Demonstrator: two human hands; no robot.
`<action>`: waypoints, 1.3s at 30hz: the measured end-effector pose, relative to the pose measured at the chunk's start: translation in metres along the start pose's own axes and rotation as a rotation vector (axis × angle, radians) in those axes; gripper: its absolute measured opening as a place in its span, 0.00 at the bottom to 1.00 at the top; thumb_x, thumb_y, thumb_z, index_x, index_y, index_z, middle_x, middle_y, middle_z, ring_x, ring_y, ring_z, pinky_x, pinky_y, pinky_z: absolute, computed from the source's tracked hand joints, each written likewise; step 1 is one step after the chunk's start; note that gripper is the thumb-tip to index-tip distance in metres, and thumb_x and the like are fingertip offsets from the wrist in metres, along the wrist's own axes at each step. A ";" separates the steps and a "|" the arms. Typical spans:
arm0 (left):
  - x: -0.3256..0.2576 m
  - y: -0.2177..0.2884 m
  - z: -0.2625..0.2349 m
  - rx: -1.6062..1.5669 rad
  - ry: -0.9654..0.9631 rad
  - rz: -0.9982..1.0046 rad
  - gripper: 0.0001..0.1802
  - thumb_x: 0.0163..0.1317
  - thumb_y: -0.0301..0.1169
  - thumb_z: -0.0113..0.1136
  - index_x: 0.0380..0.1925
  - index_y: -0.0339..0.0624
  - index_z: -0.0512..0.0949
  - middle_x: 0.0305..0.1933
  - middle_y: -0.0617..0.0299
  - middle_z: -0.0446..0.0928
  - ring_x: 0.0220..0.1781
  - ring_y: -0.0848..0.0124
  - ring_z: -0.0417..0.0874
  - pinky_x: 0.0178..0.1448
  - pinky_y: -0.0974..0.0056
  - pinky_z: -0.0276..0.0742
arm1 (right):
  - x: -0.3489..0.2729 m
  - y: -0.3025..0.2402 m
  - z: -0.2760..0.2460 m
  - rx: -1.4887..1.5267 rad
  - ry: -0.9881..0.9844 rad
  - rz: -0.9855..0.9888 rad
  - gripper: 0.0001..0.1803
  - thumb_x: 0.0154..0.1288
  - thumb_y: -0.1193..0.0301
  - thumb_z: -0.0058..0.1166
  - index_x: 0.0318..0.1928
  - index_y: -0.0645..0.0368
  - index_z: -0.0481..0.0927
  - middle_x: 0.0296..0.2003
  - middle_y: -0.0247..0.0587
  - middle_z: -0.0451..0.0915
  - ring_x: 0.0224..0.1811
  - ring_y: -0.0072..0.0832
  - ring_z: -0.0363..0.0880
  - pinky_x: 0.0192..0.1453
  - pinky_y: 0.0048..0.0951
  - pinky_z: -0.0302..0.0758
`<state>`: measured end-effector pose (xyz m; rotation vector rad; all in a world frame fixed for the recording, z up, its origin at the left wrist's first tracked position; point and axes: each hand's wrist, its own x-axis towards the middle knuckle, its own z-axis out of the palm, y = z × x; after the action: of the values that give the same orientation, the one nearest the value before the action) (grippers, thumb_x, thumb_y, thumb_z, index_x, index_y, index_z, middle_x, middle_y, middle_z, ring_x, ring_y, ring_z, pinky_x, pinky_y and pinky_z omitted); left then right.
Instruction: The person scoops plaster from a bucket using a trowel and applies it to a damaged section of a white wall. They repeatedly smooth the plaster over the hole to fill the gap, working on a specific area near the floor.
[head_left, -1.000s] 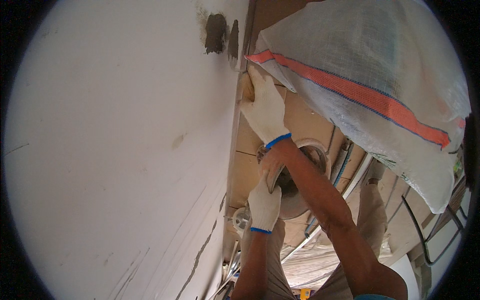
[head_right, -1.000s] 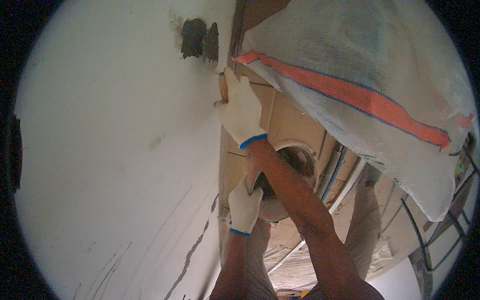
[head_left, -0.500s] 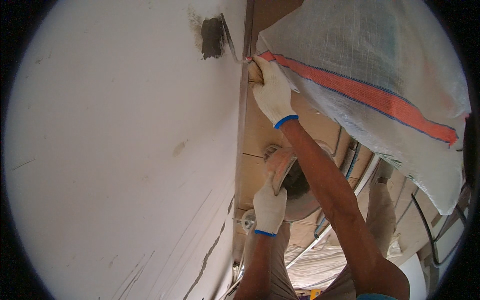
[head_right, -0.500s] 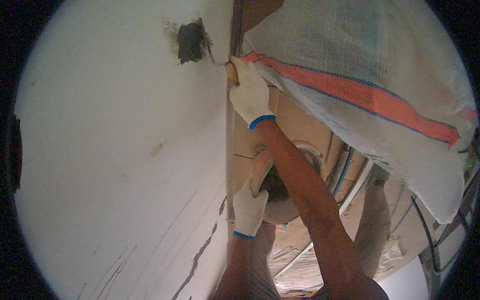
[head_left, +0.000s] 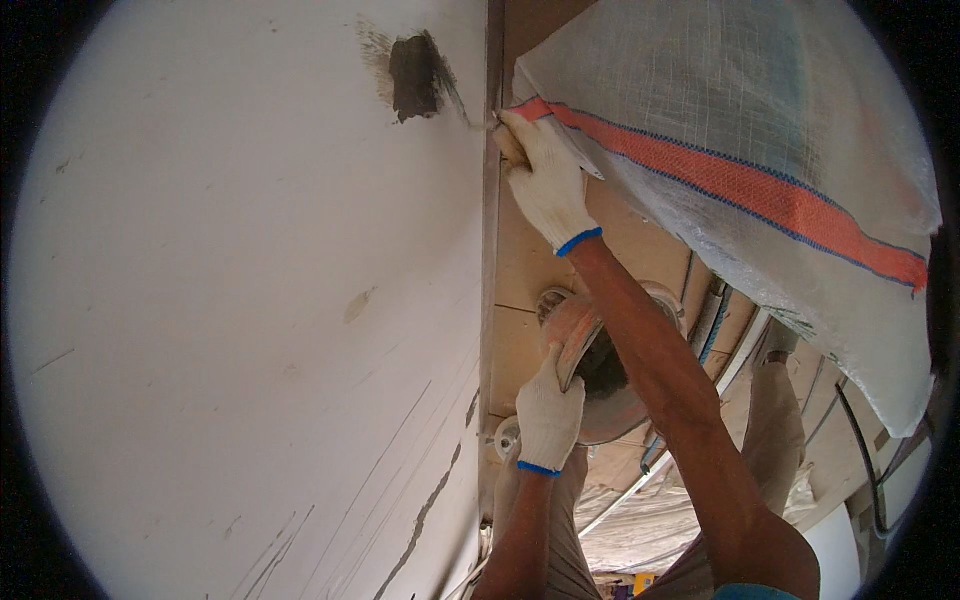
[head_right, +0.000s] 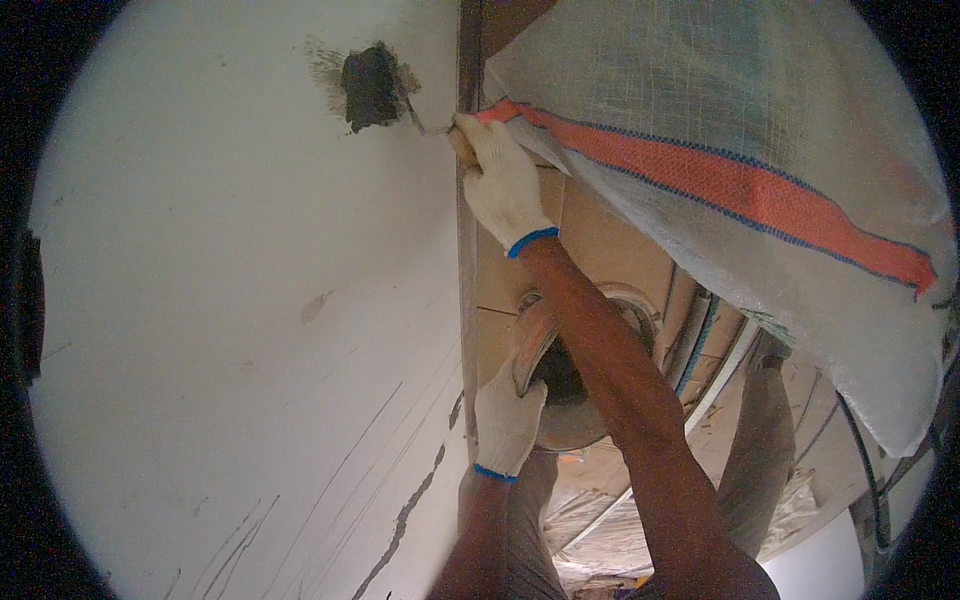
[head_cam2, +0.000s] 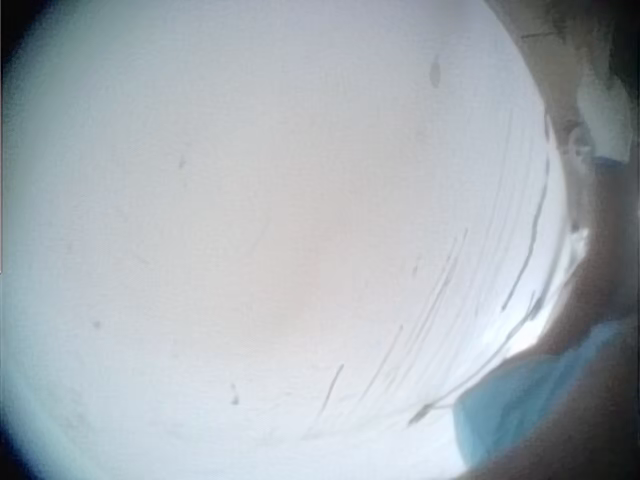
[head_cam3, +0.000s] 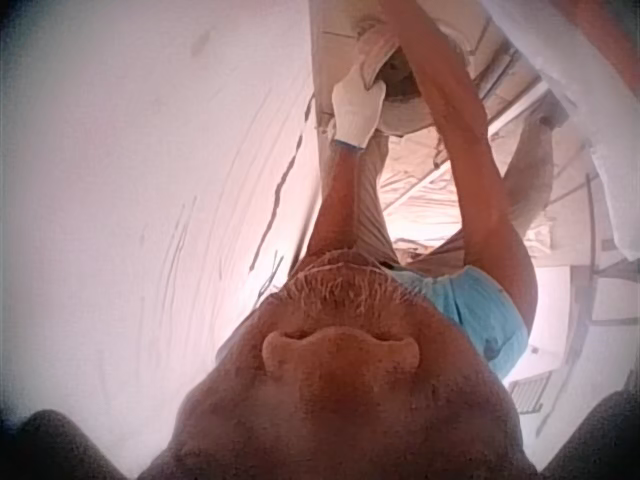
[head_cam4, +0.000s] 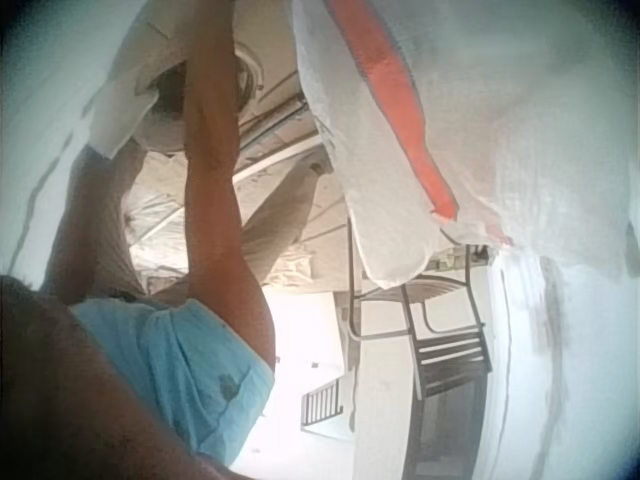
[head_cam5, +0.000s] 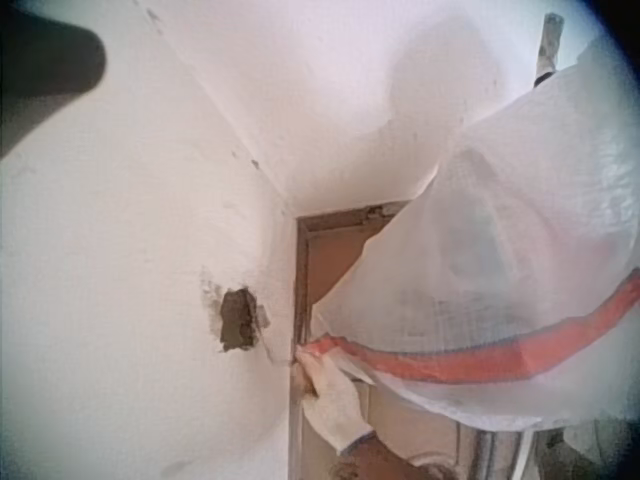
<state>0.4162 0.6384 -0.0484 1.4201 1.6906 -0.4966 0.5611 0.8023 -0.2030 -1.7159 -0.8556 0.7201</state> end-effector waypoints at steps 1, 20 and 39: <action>0.000 0.000 0.000 -0.001 0.004 0.008 0.35 0.64 0.33 0.62 0.73 0.39 0.72 0.47 0.32 0.85 0.51 0.38 0.87 0.55 0.43 0.81 | -0.003 -0.001 -0.001 0.004 0.002 -0.027 0.30 0.63 0.81 0.55 0.68 0.53 0.76 0.51 0.53 0.80 0.57 0.56 0.80 0.59 0.50 0.77; 0.003 0.006 -0.001 0.031 0.000 0.012 0.35 0.63 0.33 0.63 0.72 0.39 0.73 0.43 0.31 0.85 0.49 0.37 0.87 0.54 0.41 0.81 | -0.007 -0.012 -0.019 0.130 -0.001 -0.100 0.30 0.62 0.84 0.54 0.66 0.55 0.79 0.50 0.53 0.81 0.56 0.55 0.80 0.62 0.46 0.76; 0.004 0.001 0.004 0.016 0.023 0.048 0.33 0.63 0.33 0.63 0.71 0.38 0.74 0.44 0.30 0.84 0.48 0.36 0.86 0.53 0.41 0.80 | -0.021 -0.022 -0.047 0.075 -0.090 -0.024 0.35 0.57 0.86 0.52 0.68 0.56 0.77 0.51 0.51 0.80 0.55 0.48 0.81 0.62 0.34 0.76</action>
<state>0.4184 0.6382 -0.0531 1.4799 1.6695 -0.4700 0.5826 0.7641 -0.1676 -1.6145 -0.8981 0.8081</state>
